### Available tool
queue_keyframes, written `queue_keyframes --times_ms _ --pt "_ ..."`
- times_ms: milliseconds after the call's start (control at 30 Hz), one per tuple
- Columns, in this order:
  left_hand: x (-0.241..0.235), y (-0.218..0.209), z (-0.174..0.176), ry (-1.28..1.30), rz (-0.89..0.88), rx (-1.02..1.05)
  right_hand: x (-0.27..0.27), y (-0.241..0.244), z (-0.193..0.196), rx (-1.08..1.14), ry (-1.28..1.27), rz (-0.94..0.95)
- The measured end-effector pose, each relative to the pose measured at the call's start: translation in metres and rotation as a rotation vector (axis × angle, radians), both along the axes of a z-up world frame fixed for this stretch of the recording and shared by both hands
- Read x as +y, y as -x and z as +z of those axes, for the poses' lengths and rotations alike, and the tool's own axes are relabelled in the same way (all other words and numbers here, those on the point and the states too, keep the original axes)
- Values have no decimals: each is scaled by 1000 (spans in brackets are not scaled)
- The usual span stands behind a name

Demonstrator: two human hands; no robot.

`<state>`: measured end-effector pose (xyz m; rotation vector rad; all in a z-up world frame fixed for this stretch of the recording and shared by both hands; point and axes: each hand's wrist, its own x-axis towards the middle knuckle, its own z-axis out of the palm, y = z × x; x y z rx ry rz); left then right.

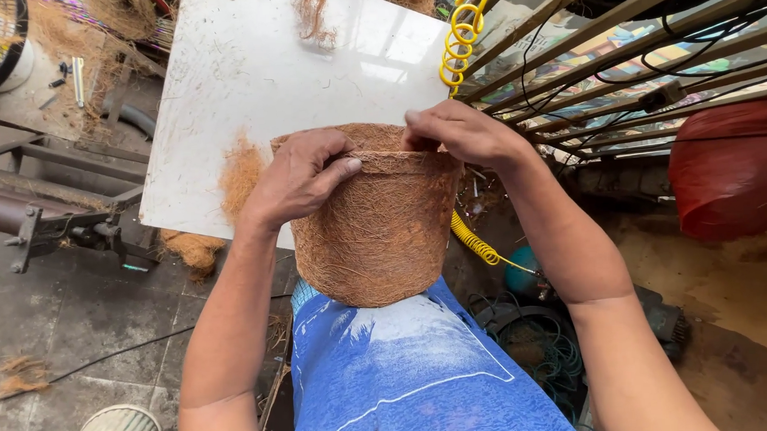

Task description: The person shapes a cylindrical coco fiber pot by hand, repeatedly folding and pressing the rim. They use a hair dryer to apply heat to the rim, then continue folding and pressing the edges to form a smooth, rounded shape.

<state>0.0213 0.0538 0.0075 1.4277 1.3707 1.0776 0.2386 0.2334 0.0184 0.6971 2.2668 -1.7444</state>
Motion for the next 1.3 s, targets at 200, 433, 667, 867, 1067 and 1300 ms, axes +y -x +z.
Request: queue_keyframes --times_ms 200,433,667,867,1067,1300 --pt "1 -2 -9 -31 5 12 -40 24 43 -122 -302 109" --pt "-5 2 -7 -49 11 -7 7 -16 13 190 217 -112" --pt "-2 2 -16 -29 -7 -25 13 -37 -23 57 227 39" --pt "-10 7 -26 27 21 -104 -16 -24 28 26 -190 73" --pt "-15 15 -35 25 4 -151 24 -47 10 184 105 -104" --pt "-13 20 -35 150 86 -235 15 -47 -9 255 103 -20"
